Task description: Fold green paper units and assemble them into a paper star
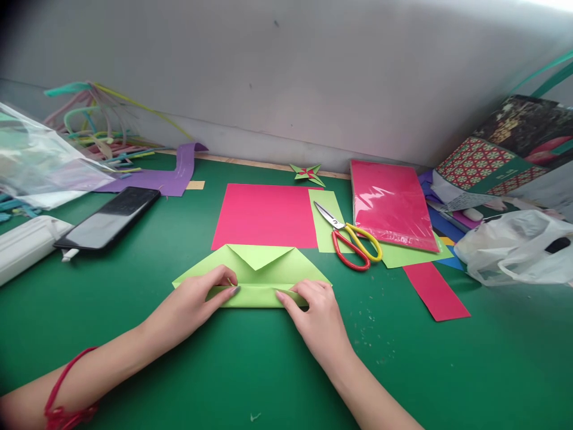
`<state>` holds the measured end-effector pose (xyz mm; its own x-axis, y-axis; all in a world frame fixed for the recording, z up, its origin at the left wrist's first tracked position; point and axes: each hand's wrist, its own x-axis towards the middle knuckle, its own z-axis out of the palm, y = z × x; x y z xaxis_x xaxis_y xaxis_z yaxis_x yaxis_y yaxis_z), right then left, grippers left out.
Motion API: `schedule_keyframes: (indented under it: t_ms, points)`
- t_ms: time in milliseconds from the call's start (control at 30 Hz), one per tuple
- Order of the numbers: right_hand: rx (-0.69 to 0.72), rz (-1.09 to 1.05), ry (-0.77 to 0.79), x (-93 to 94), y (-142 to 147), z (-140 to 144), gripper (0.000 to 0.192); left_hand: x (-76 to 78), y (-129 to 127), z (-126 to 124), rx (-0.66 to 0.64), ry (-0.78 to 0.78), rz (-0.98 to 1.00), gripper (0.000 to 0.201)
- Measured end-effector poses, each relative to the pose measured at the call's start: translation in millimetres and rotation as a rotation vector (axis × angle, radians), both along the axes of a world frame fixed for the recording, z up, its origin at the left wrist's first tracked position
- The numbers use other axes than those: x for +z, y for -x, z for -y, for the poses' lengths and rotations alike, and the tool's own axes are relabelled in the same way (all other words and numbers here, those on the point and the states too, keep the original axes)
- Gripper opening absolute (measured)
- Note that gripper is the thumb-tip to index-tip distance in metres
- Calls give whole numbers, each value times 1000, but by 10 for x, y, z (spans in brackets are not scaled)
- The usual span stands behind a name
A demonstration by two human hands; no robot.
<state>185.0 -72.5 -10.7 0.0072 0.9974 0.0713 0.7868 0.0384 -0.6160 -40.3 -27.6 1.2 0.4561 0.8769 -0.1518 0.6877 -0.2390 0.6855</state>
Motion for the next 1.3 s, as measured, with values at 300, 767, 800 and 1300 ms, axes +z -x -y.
schedule_keyframes:
  t_ms: [300, 767, 800, 1300]
  points:
    - [-137, 62, 5, -65, 49, 6, 25, -55, -85, 74, -20, -263, -242, 15]
    - [-90, 167, -110, -80, 81, -2, 19, -87, -115, 95, -48, -439, -346, 17]
    - [-92, 169, -104, -81, 81, -3, 19, -87, -117, 97, -50, -435, -345, 16]
    - [-72, 187, -130, -71, 78, -16, 20, -52, -131, 125, -219, -648, -411, 26]
